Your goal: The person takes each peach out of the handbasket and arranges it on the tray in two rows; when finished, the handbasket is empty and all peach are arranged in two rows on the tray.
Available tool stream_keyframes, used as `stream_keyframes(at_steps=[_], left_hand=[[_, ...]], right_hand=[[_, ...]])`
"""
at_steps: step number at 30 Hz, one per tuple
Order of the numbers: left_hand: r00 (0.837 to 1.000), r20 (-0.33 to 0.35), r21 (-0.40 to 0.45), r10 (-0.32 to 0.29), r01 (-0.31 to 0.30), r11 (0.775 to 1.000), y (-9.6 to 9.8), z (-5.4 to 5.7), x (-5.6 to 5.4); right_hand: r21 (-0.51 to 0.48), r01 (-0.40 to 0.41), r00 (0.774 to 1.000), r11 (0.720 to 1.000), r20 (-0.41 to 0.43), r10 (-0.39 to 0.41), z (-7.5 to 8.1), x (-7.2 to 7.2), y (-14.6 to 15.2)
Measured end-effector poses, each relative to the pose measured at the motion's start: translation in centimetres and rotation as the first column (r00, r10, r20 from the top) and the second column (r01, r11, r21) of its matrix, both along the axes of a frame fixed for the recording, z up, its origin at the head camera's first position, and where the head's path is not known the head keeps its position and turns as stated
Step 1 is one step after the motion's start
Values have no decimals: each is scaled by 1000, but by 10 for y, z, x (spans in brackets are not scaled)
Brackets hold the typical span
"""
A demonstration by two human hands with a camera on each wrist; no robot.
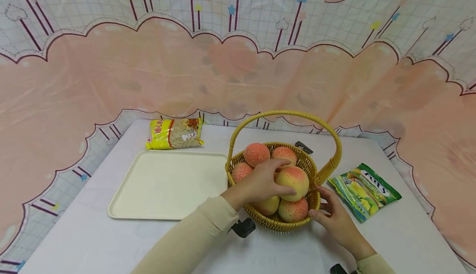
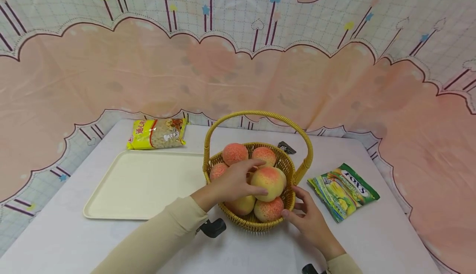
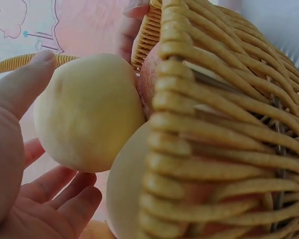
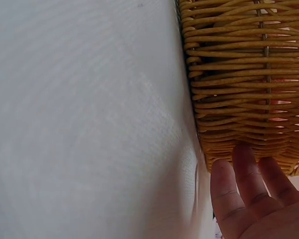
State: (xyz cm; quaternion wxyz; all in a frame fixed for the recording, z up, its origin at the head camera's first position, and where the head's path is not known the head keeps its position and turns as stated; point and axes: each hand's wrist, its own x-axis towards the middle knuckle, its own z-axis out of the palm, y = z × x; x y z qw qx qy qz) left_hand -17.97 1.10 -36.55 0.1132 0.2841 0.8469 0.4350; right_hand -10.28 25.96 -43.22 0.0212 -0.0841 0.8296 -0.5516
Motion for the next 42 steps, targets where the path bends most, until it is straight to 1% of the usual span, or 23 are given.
stream_keyframes(at_steps=[5, 9, 15, 20, 24, 30, 38, 42], left_hand=[[1000, -3, -8, 15, -15, 1000, 4, -1, -3], [999, 22, -17, 27, -26, 1000, 6, -1, -3], [998, 56, -16, 19, -18, 1000, 7, -1, -3], [999, 44, -1, 11, -11, 1000, 8, 0, -1], [1000, 29, 12, 11, -11, 1000, 5, 5, 2], [1000, 14, 28, 19, -19, 999, -9, 13, 7], [999, 2, 35, 54, -54, 998, -38, 17, 14], [998, -12, 69, 64, -63, 996, -54, 17, 17]], right_hand=[[22, -10, 1000, 1000, -24, 11, 1, -2, 1], [31, -18, 999, 999, -31, 19, 2, -3, 2], [38, -9, 1000, 999, -20, 10, 0, -3, 3], [25, -8, 1000, 1000, -10, 8, -1, -3, 3], [17, -6, 1000, 1000, -3, 6, -2, -2, 3], [12, -3, 1000, 1000, 7, 3, -2, -1, 2], [4, 2, 1000, 1000, 22, -2, -2, -1, 1], [2, 3, 999, 1000, 36, -3, -2, -2, 2]])
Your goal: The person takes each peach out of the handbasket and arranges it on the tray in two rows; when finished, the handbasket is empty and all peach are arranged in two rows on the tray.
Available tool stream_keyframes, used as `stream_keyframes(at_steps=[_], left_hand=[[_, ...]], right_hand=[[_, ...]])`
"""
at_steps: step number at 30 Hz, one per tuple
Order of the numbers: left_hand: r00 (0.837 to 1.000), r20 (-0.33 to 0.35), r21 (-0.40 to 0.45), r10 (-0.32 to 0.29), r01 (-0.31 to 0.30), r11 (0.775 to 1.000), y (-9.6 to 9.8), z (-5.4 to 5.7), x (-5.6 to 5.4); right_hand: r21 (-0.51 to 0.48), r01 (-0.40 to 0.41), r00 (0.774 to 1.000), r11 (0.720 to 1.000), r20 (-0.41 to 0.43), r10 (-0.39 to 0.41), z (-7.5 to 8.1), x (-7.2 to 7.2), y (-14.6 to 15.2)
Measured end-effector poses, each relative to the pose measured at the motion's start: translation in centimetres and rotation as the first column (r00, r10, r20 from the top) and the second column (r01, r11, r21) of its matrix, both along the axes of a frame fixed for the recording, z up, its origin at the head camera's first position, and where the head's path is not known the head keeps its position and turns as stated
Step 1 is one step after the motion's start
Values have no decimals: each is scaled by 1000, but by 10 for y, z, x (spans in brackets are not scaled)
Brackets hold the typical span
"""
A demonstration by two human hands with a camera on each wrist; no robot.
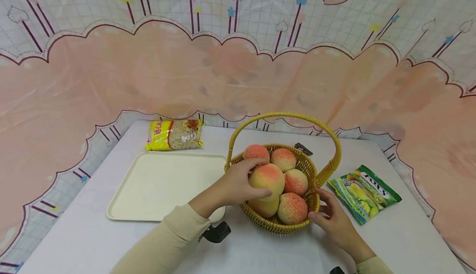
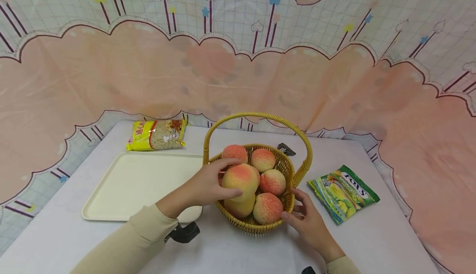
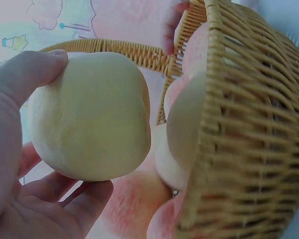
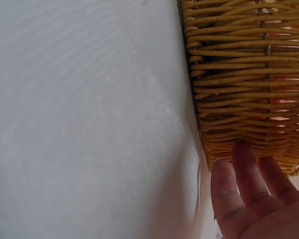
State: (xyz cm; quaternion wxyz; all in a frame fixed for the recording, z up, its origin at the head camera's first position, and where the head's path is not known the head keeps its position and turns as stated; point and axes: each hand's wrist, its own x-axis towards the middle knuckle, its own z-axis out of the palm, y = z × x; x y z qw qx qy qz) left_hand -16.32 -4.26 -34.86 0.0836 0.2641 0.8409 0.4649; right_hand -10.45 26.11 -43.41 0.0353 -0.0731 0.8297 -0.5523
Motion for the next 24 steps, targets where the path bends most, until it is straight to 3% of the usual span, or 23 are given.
stream_keyframes(at_steps=[14, 24], left_hand=[[996, -50, 38, 77, -75, 996, -52, 0, 12], [986, -92, 48, 141, -138, 989, -84, -6, 14]], right_hand=[[5, 7, 999, 1000, 40, -7, 1, 0, 0], [18, 2, 1000, 1000, 17, -2, 0, 0, 1]])
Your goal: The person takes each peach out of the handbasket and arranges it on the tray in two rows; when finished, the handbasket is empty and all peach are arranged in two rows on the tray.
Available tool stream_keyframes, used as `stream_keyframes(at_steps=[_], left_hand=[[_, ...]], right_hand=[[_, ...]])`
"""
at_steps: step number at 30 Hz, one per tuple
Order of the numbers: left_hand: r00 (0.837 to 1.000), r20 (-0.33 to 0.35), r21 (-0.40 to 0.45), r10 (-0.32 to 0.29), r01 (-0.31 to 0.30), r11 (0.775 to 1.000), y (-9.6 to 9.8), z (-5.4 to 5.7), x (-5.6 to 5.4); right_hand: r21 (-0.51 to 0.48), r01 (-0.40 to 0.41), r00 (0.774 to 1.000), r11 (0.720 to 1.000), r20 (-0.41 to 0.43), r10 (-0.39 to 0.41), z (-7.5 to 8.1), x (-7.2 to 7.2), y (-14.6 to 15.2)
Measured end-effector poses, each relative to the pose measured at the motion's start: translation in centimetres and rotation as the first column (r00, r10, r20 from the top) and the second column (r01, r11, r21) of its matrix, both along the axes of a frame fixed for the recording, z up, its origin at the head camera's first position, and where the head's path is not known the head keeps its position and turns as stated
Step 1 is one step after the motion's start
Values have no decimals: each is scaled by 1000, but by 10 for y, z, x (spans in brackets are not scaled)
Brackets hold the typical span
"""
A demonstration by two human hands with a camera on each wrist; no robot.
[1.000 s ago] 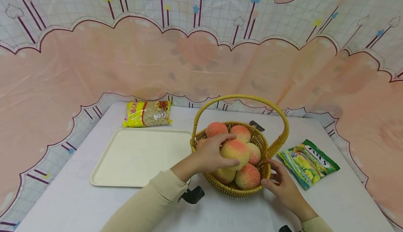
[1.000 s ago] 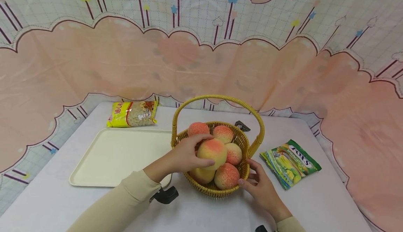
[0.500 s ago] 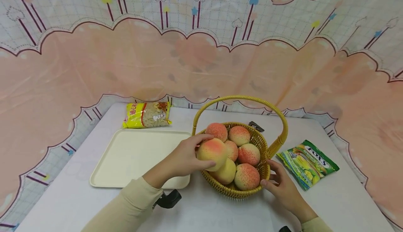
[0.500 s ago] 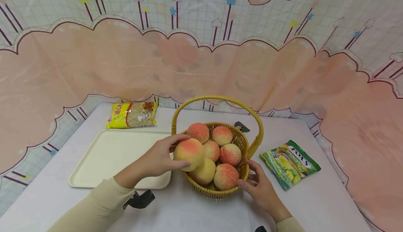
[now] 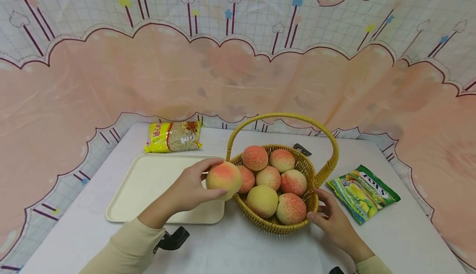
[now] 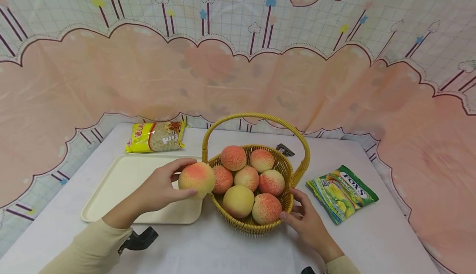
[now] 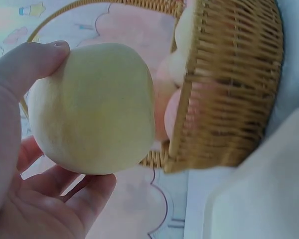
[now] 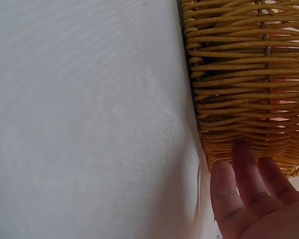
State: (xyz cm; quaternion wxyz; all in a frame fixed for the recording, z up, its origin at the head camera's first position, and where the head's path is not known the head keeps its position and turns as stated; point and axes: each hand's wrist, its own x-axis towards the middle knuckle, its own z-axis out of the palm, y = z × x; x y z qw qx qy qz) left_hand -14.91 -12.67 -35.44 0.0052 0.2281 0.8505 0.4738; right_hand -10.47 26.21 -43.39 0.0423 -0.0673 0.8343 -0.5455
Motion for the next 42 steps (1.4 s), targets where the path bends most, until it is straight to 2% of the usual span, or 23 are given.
stream_keyframes(at_steps=[10, 19, 30, 37, 42], left_hand=[[996, -8, -16, 93, -93, 996, -32, -11, -4], [982, 42, -52, 184, -182, 982, -49, -23, -18], [967, 118, -47, 226, -221, 974, -45, -44, -45], [961, 127, -45, 245, -241, 970, -37, -58, -63], [958, 128, -54, 258, -253, 966, -31, -64, -72]], right_hand=[[0, 10, 1000, 1000, 12, -10, 1, 0, -1], [4, 18, 1000, 1000, 11, -18, 0, 1, -1], [-14, 17, 1000, 1000, 26, -16, -1, 0, -1], [-16, 28, 998, 999, 49, -27, 0, 0, 0], [-15, 29, 998, 999, 58, -28, 0, -1, -1]])
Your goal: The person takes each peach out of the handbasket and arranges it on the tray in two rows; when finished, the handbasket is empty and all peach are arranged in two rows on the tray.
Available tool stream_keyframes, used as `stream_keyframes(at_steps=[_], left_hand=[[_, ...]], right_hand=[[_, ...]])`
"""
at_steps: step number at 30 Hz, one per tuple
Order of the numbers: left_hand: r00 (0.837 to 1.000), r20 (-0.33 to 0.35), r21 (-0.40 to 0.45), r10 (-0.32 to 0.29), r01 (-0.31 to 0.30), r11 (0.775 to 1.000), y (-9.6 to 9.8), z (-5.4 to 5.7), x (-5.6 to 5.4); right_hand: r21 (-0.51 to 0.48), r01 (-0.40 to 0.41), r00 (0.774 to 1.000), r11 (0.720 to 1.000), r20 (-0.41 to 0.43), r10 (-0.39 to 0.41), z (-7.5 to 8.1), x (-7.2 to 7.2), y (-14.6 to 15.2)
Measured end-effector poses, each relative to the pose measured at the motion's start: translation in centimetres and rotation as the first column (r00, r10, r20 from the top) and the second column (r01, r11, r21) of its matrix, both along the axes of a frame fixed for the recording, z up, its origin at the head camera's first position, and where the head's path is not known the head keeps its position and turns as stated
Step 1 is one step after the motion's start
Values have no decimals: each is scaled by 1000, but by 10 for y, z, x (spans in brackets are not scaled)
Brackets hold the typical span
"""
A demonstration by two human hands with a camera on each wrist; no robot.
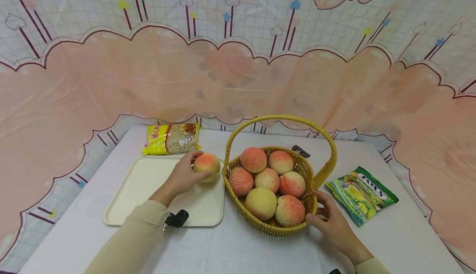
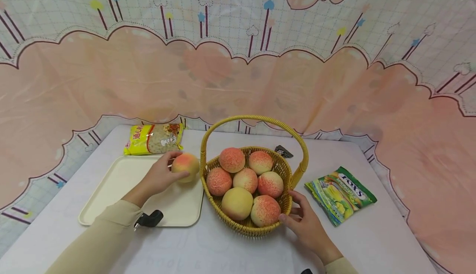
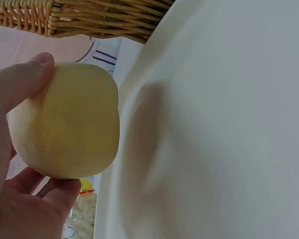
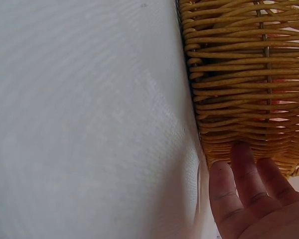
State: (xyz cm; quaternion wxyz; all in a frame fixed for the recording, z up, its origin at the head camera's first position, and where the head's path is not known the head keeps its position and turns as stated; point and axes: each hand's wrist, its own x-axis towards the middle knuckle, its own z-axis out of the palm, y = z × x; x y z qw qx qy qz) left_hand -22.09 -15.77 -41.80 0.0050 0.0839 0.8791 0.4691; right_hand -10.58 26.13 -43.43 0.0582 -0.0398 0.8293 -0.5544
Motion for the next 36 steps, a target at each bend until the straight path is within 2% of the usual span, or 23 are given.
stream_keyframes(at_steps=[6, 15, 21, 28, 36], left_hand=[[1000, 9, -3, 12, -12, 1000, 5, -4, -9], [998, 50, 11, 29, -29, 1000, 9, -12, -16], [999, 28, -1, 31, -31, 1000, 14, -13, -21], [999, 7, -3, 38, -38, 999, 18, -13, -19], [1000, 17, -23, -4, 4, 1000, 14, -13, -17]], right_hand=[[-8, -1, 1000, 1000, -1, 1, -1, 0, 0], [-12, -7, 1000, 1000, 2, 7, 0, 1, -1], [-3, -2, 1000, 1000, -11, 2, 0, 1, -1], [4, -7, 1000, 1000, -26, 7, 1, 1, -2], [2, -9, 1000, 1000, -1, 9, 0, 1, 0]])
